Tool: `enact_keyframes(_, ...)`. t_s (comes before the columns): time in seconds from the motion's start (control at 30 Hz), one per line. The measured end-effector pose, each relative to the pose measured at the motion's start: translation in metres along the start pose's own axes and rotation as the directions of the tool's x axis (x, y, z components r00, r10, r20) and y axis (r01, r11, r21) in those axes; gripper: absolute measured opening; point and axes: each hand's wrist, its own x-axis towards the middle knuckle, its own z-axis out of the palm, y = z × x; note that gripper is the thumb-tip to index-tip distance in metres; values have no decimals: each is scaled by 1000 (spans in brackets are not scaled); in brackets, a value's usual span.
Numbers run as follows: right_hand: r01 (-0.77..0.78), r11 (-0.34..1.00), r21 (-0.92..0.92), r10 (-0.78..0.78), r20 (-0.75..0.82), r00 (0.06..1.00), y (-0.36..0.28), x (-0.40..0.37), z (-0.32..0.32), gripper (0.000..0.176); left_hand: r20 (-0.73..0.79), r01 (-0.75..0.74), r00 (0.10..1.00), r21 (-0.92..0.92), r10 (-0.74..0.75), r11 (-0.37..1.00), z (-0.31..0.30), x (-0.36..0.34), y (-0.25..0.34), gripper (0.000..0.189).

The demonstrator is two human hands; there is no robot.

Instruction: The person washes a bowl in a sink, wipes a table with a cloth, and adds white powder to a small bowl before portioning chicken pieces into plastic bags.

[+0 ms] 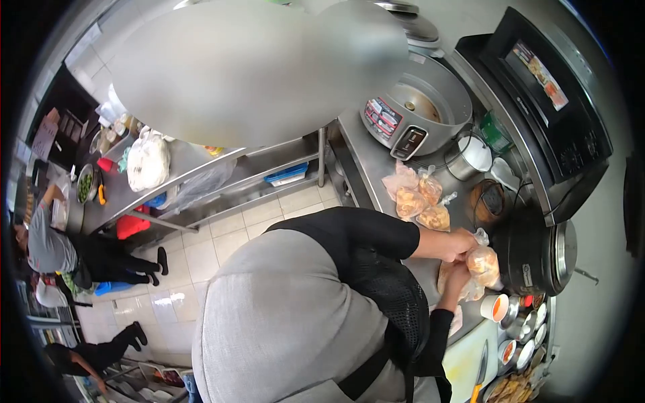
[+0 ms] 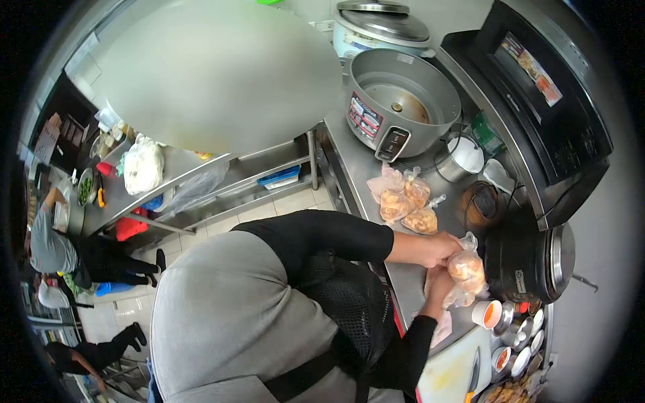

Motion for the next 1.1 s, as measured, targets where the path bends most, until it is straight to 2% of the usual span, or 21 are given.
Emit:
enact_keyframes(0.03, 255, 935, -246, -229, 130, 965, 28, 0, 7, 11, -132, -61, 987, 184, 86, 981, 4, -18, 15, 19)
enact_keyframes(0.07, 264, 933, -245, -232, 151, 961, 10, -7, 14, 11, -143, -70, 985, 168, 95, 983, -5, -21, 17, 19)
enact_keyframes(0.1, -110, 970, 215, 68, 192, 979, -7, -22, 18, 13, -228, -161, 940, 354, 253, 921, -14, -23, 15, 17)
enact_keyframes(0.13, -472, 665, 579, 318, 352, 880, -32, -35, 23, 16, -279, -211, 869, 538, 409, 816, -23, -28, 14, 15)
enact_keyframes(0.2, -446, 816, 367, 346, 309, 886, -43, -38, 24, 16, -108, -227, 920, 638, 377, 736, -45, -39, 10, 16)
enact_keyframes(0.23, -28, 999, 28, 23, 169, 985, -31, -29, 21, 16, 73, -439, 775, 776, 628, 452, -65, -19, -8, 19)
enact_keyframes(0.27, 377, 858, -349, -340, 166, 926, -26, -24, 19, 17, 295, -564, 560, 820, 774, 96, -79, -6, -20, 22)
enact_keyframes(0.33, 339, 875, -345, -280, 211, 937, -24, -20, 10, 20, 345, -542, 700, 827, 626, 149, -90, -1, -7, 28)
enact_keyframes(0.37, 45, 999, -10, -41, 220, 975, -17, -16, 8, 20, 460, -626, 696, 765, 551, 151, -91, -5, 0, 30)
enact_keyframes(0.4, -283, 910, 304, 186, 311, 932, -11, -11, 8, 21, 569, -702, 671, 694, 474, 160, -93, -9, 7, 32)
enact_keyframes(0.43, -318, 893, 318, 195, 365, 910, -8, -6, 5, 18, 577, -677, 706, 721, 411, 149, -95, -8, 8, 37)
enact_keyframes(0.53, -115, 984, 138, 66, 317, 946, 0, 2, -7, 11, 579, -618, 772, 780, 263, 98, -99, -6, 4, 41)
enact_keyframes(0.57, 154, 985, 75, -169, 257, 952, -12, 5, -5, 8, 557, -576, 815, 809, 160, 113, -97, -11, 6, 37)
enact_keyframes(0.6, 139, 989, 59, -149, 223, 963, -23, 3, -6, 8, 576, -589, 808, 799, 124, 123, -100, -16, 7, 37)
enact_keyframes(0.67, -141, 989, -38, 139, 535, 833, -39, 4, -16, 10, 672, -699, 714, 700, 198, 145, -99, -20, 14, 34)
enact_keyframes(0.73, 19, 996, -83, 23, 473, 881, 4, 9, -17, 9, 744, -776, 608, 630, 277, 11, -112, -1, 0, 33)
enact_keyframes(0.87, 212, 972, -102, -175, 290, 941, -7, -18, 9, 10, 465, -576, 812, 732, 353, 363, -118, -7, -25, 17)
enact_keyframes(0.9, 235, 968, -89, -208, 242, 948, -9, -27, 15, 12, 493, -603, 776, 762, 393, 234, -107, -19, -17, 20)
enact_keyframes(0.93, 171, 982, -82, -146, 249, 957, -11, -31, 11, 13, 526, -695, 666, 695, 529, 183, -101, -26, -19, 17)
enact_keyframes(1.0, -143, 974, 178, 100, 231, 968, -13, -36, 6, 16, 435, -573, 798, 761, 417, 303, -102, -31, -18, 16)
enact_keyframes(1.1, -364, 825, 433, 357, 102, 929, -29, -37, 14, 19, 556, -686, 720, 660, 417, 305, -103, -32, -18, 15)
